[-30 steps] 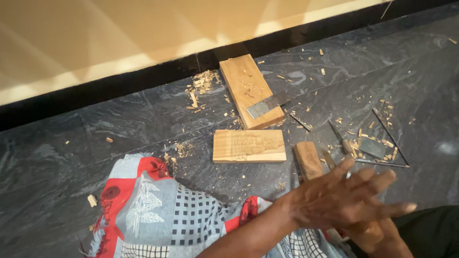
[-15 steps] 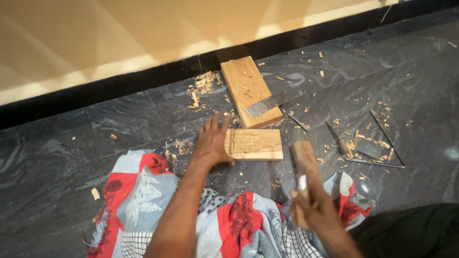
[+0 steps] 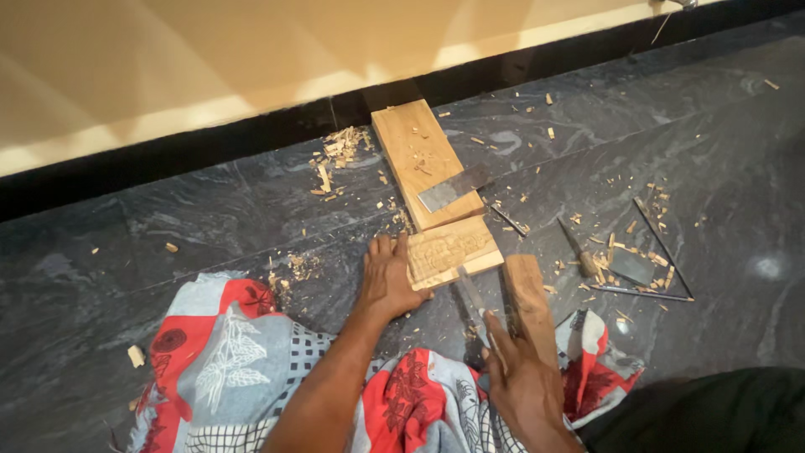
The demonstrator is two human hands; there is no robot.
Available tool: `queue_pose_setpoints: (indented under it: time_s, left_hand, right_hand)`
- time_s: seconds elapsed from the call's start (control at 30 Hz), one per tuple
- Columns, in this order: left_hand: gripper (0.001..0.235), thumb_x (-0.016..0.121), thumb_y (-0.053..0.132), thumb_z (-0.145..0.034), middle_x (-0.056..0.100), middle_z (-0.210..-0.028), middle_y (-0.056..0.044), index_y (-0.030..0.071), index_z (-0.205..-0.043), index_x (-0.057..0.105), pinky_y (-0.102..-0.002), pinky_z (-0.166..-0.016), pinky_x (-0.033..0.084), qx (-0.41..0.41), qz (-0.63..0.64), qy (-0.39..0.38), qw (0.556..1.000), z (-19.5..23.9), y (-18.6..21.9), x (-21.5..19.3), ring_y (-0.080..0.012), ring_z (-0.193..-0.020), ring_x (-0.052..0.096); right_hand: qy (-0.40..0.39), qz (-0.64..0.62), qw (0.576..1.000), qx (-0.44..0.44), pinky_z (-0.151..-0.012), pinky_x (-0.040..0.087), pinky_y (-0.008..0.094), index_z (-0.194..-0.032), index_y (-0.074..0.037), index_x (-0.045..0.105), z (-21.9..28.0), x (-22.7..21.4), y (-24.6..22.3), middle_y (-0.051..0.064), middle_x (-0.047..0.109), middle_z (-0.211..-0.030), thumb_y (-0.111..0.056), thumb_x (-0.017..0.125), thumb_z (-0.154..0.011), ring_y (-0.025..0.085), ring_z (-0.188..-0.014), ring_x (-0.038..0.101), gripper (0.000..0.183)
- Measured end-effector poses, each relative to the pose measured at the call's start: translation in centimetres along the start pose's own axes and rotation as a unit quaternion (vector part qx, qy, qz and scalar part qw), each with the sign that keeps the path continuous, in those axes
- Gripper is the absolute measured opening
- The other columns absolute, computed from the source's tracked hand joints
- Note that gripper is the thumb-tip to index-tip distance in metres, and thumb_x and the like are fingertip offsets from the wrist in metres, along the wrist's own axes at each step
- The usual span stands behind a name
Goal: The person carves a wooden plaque using a chisel and wooden mallet. They repeatedly strike the chisel to shape the wood, occasionally pausing to inspect the progress and clear wood shavings. The carving depicts a seated figure.
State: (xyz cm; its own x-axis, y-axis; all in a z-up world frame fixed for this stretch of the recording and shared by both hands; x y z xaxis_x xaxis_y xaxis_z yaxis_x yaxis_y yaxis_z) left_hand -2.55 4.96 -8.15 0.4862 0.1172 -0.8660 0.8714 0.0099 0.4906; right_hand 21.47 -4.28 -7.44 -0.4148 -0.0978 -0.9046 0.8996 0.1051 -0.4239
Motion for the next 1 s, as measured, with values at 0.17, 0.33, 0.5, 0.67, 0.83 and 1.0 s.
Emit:
queue_pose_setpoints:
  time_s: [0.17,0.33,0.5,0.67,0.83,1.0]
  left_hand:
    - [0.116,0.095,0.040,-0.055,0.046,-0.136,-0.021,-0.004,-0.147,0.040,-0.051,-0.108,0.034,0.009,-0.002,-0.010,1.000,0.2,-0.3,0.2,-0.0398,-0.132,0.037]
    - [0.117,0.095,0.041,-0.056,0.046,-0.136,-0.022,-0.006,-0.147,0.039,-0.052,-0.108,0.034,0.024,-0.003,-0.005,1.000,0.1,-0.3,0.3,-0.0408,-0.132,0.037]
    - [0.117,0.095,0.041,-0.057,0.045,-0.136,-0.023,-0.006,-0.148,0.038,-0.052,-0.108,0.033,0.027,-0.011,-0.005,1.000,0.0,-0.2,0.3,-0.0414,-0.132,0.036]
    - [0.118,0.094,0.041,-0.058,0.046,-0.135,-0.022,-0.006,-0.149,0.037,-0.050,-0.107,0.034,0.018,-0.005,-0.015,1.000,0.0,-0.2,0.3,-0.0392,-0.130,0.038]
    - [0.119,0.095,0.042,-0.056,0.046,-0.135,-0.023,-0.007,-0.148,0.037,-0.050,-0.106,0.033,0.022,-0.010,-0.014,1.000,0.0,-0.3,0.4,-0.0396,-0.130,0.037]
    - [0.119,0.095,0.042,-0.056,0.045,-0.134,-0.023,-0.008,-0.148,0.037,-0.050,-0.107,0.033,0.025,-0.006,-0.012,1.000,0.0,-0.1,0.4,-0.0397,-0.130,0.037]
  right_hand:
    - [-0.013,0.015,1.000,0.011,-0.076,0.056,0.048,-0.149,-0.037,0.053,0.3,0.2,0.1,0.012,0.068,-0.102,-0.027,0.061,-0.089,0.035,-0.087,0.070,0.061]
    - [-0.007,0.006,1.000,-0.018,-0.074,0.056,0.047,-0.146,-0.033,0.058,0.5,0.0,-0.2,0.011,0.070,-0.091,-0.021,0.063,-0.084,0.033,-0.083,0.070,0.063]
    - [-0.002,-0.001,0.999,-0.042,-0.072,0.055,0.046,-0.144,-0.033,0.060,0.7,-0.4,-0.8,0.010,0.070,-0.083,-0.022,0.066,-0.084,0.032,-0.077,0.070,0.061]
    - [-0.009,-0.013,0.999,-0.044,-0.070,0.055,0.046,-0.144,-0.033,0.060,0.8,-0.5,-0.8,0.011,0.070,-0.083,-0.021,0.067,-0.083,0.034,-0.074,0.070,0.062]
    - [-0.013,-0.027,0.999,-0.043,-0.070,0.055,0.047,-0.143,-0.034,0.061,0.9,-0.5,-0.8,0.012,0.070,-0.083,-0.022,0.068,-0.085,0.034,-0.075,0.070,0.060]
    - [-0.022,-0.047,0.998,-0.020,-0.072,0.056,0.046,-0.143,-0.037,0.060,0.9,-0.7,-0.6,0.011,0.072,-0.085,-0.023,0.067,-0.086,0.033,-0.077,0.071,0.060]
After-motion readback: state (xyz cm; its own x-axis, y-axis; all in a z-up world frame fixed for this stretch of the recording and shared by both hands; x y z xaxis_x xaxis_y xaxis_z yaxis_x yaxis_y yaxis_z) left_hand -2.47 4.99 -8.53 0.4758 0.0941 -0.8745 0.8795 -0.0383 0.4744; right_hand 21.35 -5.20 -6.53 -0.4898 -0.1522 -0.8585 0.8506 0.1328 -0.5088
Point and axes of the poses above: each hand's wrist, its own z-axis away from the middle knuckle, its own x-axis out of the palm, y = z × x, the point moved 7 cm from there along -z, towards the middle knuckle
